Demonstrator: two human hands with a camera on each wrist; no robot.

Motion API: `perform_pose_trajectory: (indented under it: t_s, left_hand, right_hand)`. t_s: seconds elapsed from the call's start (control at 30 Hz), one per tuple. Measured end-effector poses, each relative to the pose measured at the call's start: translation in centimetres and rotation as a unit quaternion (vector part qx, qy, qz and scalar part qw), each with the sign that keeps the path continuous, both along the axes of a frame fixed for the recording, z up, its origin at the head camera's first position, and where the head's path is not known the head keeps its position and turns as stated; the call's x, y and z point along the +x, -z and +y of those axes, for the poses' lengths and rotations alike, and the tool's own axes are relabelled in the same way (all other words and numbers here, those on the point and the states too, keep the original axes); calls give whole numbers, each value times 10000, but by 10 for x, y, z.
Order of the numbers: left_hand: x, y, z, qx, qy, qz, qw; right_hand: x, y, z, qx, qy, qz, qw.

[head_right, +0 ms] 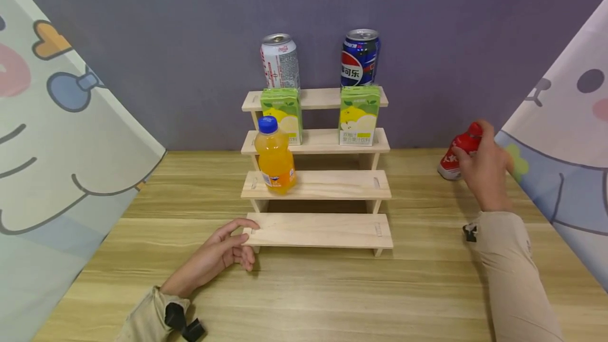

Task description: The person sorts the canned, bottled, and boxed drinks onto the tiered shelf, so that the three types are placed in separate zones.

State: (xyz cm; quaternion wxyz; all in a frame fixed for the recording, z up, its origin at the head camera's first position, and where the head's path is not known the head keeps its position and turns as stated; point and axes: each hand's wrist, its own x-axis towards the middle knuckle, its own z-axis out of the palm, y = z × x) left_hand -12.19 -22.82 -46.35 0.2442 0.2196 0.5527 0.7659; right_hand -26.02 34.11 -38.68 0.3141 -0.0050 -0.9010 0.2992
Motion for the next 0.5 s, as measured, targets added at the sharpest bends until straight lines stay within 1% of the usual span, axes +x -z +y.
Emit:
perform_pose_trajectory:
  t_s: [0.13, 0.27, 0.5]
  left_hand:
    - [1, 0, 0, -16, 1, 3, 10000]
    - [0, 0, 0, 4, -4, -12, 10000]
    - [-1, 0, 0, 29, 10, -26, 10000]
  right_hand:
    - [0, -5, -5, 19, -118, 187, 9998]
    - [3, -15, -13, 63, -356, 430, 9984]
    - [13, -36, -30, 119, -603, 397, 9973]
